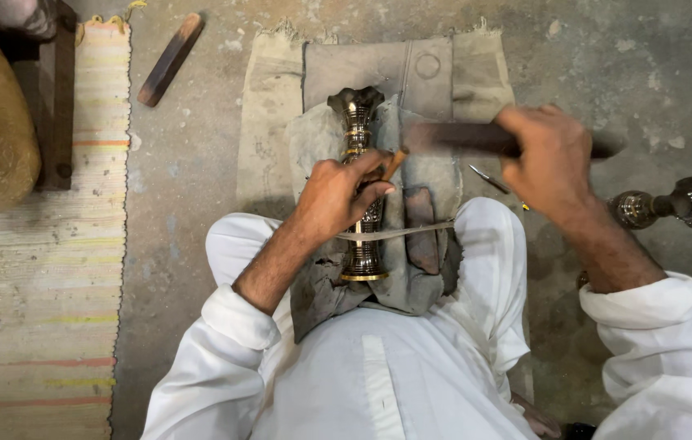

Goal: The person sits on the floor with a brass vase held upright against a cloth pad, and engraves decorative patterns into its surface. They hold a small chisel against the metal with one hand and strike it repeatedly with a wooden mallet held in the other hand, repositioning the chisel around the vase as they work.

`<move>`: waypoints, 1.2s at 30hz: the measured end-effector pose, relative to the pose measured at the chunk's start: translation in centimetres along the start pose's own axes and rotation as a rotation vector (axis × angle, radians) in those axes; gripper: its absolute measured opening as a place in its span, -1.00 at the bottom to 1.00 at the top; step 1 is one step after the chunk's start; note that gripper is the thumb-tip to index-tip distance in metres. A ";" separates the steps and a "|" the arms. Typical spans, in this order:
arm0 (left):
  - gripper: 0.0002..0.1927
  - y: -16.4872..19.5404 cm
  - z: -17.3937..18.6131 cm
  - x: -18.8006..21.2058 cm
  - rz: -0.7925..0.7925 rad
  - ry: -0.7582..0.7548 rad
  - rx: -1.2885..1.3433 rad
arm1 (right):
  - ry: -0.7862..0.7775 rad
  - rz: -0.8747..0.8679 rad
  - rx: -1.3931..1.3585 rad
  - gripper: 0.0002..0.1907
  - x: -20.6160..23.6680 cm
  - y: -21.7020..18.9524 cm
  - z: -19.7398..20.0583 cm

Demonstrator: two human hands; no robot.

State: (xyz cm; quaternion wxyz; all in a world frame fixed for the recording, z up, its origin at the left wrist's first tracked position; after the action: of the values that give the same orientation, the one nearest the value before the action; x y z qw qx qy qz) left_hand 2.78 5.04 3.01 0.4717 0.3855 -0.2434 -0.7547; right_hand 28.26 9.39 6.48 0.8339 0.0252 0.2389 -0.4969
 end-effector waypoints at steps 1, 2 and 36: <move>-0.65 0.0 -0.3 0.0 -0.001 -0.034 -0.009 | 0.000 -0.102 -0.070 -0.72 0.2 0.4 -0.2; -0.63 0.1 -0.3 -0.1 -0.035 -0.019 -0.028 | 0.001 -0.206 -0.134 -0.72 0.4 0.9 -0.4; -0.65 0.5 -0.5 -1.8 -0.147 -0.264 0.007 | 0.095 -0.230 -0.060 -0.74 5.4 -0.8 -0.7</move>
State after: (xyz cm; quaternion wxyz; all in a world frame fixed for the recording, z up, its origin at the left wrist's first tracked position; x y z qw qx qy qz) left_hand 3.94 6.45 3.68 0.3776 0.3016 -0.2770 -0.8305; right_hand 29.50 4.76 3.71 0.7595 -0.0038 0.2942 -0.5802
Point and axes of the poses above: each hand's wrist, its own x-axis away from the middle knuckle, its own z-axis out of the back of the hand, y = z × x, the point moved 7 cm from there along -x, towards the middle knuckle, and after that the axes turned 8 degrees about y, right-handed, at the moved point
